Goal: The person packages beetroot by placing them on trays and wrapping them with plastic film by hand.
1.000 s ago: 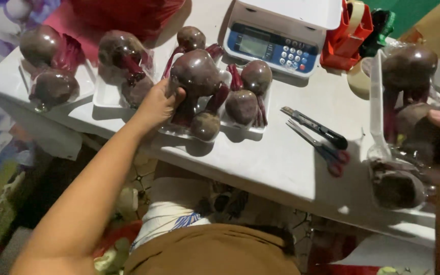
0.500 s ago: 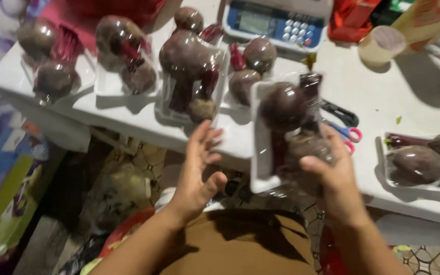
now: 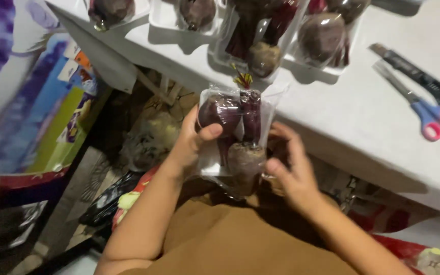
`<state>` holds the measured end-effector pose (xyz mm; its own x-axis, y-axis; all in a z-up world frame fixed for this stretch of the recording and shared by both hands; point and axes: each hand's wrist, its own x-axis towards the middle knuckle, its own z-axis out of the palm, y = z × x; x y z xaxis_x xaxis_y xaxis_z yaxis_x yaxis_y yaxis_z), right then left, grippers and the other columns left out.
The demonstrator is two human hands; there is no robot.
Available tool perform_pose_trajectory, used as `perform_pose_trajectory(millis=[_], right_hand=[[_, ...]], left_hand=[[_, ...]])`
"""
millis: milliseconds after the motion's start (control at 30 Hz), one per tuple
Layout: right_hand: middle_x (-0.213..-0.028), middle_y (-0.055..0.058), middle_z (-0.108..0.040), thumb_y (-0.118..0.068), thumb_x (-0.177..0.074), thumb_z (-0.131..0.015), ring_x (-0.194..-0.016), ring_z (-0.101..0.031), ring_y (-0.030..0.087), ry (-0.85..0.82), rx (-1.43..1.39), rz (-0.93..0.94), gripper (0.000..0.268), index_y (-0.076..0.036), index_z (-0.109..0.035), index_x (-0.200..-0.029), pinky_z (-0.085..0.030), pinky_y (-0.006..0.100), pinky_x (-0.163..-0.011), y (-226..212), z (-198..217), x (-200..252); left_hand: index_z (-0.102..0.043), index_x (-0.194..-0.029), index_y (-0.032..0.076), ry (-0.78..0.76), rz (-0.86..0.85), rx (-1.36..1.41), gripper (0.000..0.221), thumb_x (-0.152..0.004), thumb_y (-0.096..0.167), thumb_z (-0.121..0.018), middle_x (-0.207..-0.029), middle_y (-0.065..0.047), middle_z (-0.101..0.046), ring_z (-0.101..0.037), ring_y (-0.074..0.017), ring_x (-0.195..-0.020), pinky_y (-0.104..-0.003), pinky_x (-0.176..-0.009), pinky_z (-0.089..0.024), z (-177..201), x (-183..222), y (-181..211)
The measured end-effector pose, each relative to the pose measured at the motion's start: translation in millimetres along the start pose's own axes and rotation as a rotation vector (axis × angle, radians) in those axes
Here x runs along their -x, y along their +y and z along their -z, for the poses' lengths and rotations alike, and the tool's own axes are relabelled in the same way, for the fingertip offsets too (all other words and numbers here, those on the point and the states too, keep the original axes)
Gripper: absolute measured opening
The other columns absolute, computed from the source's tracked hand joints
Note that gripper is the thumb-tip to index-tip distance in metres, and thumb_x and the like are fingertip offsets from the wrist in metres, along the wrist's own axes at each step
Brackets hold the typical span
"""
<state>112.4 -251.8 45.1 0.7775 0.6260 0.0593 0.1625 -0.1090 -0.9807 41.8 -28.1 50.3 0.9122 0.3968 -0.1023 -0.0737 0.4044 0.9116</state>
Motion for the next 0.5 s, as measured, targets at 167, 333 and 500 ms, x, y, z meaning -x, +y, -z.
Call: perform_pose_trajectory(millis=[167,333,500], right_hand=[[-0.119,0.010,-0.063,-0.013,-0.093,-0.072,-0.108,-0.061,0.021,0.091,0.137,-0.011,0.045,-0.006,-0.064,-0.136,-0.050,0.036,-0.099,-19.9,31.1,-16.7],[-0.107,0.007,-0.071,-0.015,-0.092,-0.072,-0.091,-0.064,0.018,-0.127,0.184,0.021,0.025,-0.009,-0.077,-0.116,-0.054,0.031,-0.084,-22.2,44.3,-29.6],[-0.100,0.009,-0.069,-0.013,-0.097,-0.064,-0.091,-0.063,0.019,-0.232,0.137,-0.031,0.023,-0.006,-0.074,-0.117,-0.052,0.037,-0.089,-16.6,42.7,-32.4]], left_hand=[[-0.069,-0.120,0.007,-0.147,0.112,-0.003,0.066,-0.066,0.039,-0.086,-0.105,-0.016,-0.074,-0.070,-0.0217,-0.092,-0.039,-0.080,-0.062,8.6,14.1,10.8],[-0.065,-0.132,0.007,-0.274,0.169,-0.118,0.075,-0.067,0.038,-0.086,-0.118,-0.009,-0.071,-0.064,-0.0175,-0.106,-0.036,-0.092,-0.056,24.0,10.0,-19.9],[-0.063,-0.135,0.007,-0.327,0.195,-0.082,0.079,-0.066,0.038,-0.086,-0.122,-0.010,-0.070,-0.063,-0.0190,-0.110,-0.037,-0.094,-0.056,21.0,6.6,-23.9]])
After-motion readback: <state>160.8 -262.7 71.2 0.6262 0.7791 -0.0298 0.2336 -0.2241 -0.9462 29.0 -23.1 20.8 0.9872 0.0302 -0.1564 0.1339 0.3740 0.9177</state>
